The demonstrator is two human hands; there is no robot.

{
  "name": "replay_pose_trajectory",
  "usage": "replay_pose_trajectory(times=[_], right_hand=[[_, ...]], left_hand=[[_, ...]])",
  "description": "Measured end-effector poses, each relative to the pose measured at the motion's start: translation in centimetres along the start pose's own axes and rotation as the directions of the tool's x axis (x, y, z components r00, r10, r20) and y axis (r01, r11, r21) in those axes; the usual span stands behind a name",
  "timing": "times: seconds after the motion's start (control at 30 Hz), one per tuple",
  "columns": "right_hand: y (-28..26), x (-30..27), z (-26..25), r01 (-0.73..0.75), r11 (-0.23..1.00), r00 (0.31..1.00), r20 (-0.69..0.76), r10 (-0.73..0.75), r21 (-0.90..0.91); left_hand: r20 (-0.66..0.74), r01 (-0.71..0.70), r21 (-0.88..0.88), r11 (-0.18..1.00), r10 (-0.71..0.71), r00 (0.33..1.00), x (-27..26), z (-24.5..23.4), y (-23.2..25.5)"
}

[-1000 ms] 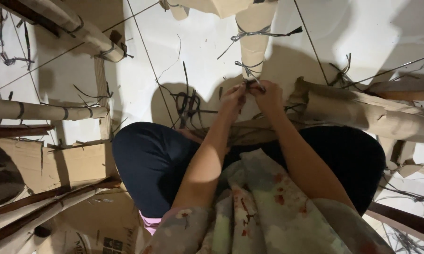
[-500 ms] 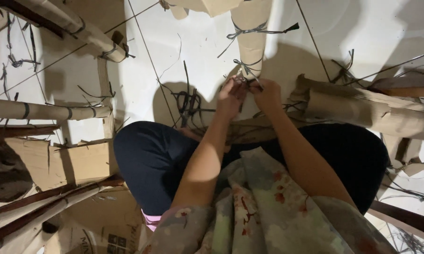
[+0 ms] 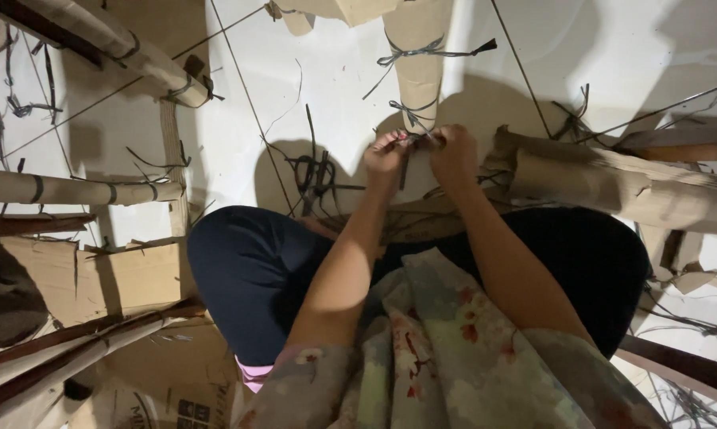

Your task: Wrapping and securing cylindrical items with brown paper and wire ties, then trimming the ties with scissors.

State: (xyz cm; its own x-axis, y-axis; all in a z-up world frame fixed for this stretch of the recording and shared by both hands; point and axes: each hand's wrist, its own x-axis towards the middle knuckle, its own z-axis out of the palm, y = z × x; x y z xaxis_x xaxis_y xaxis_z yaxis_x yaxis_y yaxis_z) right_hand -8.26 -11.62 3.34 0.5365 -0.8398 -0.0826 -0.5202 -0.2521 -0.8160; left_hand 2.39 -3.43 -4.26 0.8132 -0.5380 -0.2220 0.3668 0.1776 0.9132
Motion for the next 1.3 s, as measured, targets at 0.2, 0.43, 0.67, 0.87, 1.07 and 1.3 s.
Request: replay_pose_trajectory(times=[0.2,0.43,0.67,0.87,1.07,1.3], right_hand=[[1.7,1.0,0.4,0.039,0.999,0.999,-0.011,-0.039,-0.031],[0.4,0.5,-3.9,-0.094,0.949,0.943,0.280,0.182,-0.301],[-1.8,-2.4,-2.0,0.154,0.817,0.804,0.551,0.224,-0.555],[-3.4,-4.5,3.7,0.201,0.877,0.781,0.612,0.126,-0.437],[-2.3,-5.9,7.7,0.272,0.855,0.881,0.471,-0.037,-0.442],[-3.6,-7.5,12.2,0.436,0.651,0.856,0.511,-0.085,-0.621]], left_hand=[[0.027,-0.151,0.327,0.933,0.151,0.988,2.9,-1.6,-2.5],[0.152,0.045,0.853,0.519,-0.330,0.932,0.8,-5.6,8.6],[0.095,-0.086,0.995,0.041,-0.499,0.861,-3.4,-7.1,24.3],[0.141,-0.118,0.990,0.078,-0.622,0.770,-4.5,-10.8,25.0],[0.283,-0.199,0.958,0.207,-0.551,0.785,-4.1,-11.0,27.3],[0.373,-0.252,0.921,0.298,-0.486,0.791,-2.8,-13.8,25.6]])
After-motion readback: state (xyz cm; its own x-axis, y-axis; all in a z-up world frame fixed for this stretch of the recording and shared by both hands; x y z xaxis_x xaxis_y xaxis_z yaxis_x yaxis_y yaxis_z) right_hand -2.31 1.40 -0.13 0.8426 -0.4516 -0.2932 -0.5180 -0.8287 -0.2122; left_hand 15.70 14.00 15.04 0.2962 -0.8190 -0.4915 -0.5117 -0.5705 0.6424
